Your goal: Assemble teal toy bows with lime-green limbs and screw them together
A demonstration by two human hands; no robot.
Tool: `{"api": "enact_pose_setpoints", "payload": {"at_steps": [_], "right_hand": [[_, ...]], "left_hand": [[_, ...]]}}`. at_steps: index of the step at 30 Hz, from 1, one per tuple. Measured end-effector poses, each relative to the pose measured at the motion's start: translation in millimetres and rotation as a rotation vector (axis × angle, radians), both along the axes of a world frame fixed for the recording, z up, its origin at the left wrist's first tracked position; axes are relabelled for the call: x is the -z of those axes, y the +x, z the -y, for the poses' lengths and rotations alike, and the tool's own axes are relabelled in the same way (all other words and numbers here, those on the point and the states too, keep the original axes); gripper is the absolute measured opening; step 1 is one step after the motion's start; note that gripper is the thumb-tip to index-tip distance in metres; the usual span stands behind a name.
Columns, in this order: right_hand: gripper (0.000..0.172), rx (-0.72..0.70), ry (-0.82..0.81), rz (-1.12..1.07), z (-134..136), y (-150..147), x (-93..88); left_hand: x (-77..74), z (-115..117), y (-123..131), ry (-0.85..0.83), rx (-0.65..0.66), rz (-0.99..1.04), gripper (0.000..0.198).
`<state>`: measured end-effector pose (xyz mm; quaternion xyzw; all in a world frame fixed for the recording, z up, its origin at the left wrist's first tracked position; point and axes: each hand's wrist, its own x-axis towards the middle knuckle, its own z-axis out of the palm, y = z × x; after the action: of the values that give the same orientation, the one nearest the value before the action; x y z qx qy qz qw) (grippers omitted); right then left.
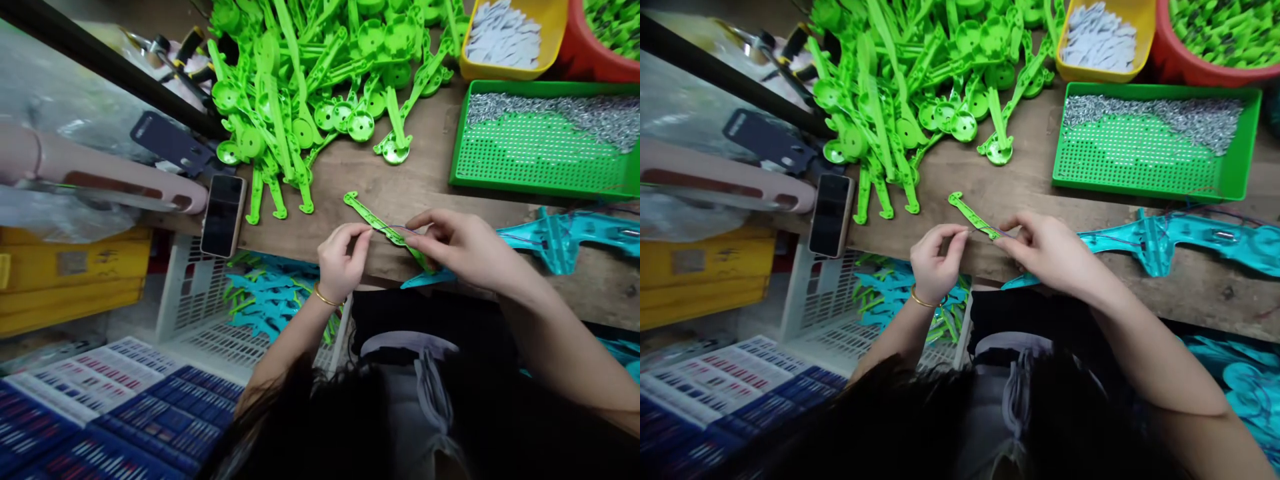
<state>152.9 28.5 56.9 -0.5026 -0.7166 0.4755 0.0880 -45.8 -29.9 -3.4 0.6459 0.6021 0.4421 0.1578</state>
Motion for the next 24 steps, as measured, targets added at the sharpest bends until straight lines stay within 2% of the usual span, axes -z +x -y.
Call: {"api": "enact_pose_setpoints", "payload": {"at_steps": [2, 3, 6, 9, 11, 15, 19, 24], "right_hand": [[0.036, 0.008, -0.129, -0.106, -2, 3, -0.5], [0.034, 0.004, -0.125, -0.113, -2, 4, -0.6], [0.022, -0.027, 0.085, -0.032, 4, -2, 1.2], [0.021, -0.062, 0.34, 0.083, 14, -14, 7.3], [0.022, -0.102, 0.447, 0.153, 22, -20, 12.8], [0.026, -0.159, 0.614, 0.233, 33, -24, 23.5], [0.026, -0.147, 0.78, 0.252, 40, -23, 33.1], [0.022, -0.142, 0.839, 0.171, 43, -21, 46.5]], "left_hand": [[5.4, -5, -5, -0.02, -0.036, -0.041, 0.007], [8.1, -7, -7, -0.028, -0.048, -0.071, 0.009], [15.3, -15, -12, -0.043, -0.064, -0.183, 0.012], [20.1, -22, -14, -0.026, -0.047, -0.292, 0.014], [22.3, -24, -14, -0.02, -0.025, -0.35, 0.016], [24.9, -25, -13, -0.015, -0.006, -0.463, 0.02], [23.7, -26, -13, -0.01, 0.015, -0.543, 0.023], [17.0, -31, -16, 0.008, 0.1, -0.626, 0.023]]}}
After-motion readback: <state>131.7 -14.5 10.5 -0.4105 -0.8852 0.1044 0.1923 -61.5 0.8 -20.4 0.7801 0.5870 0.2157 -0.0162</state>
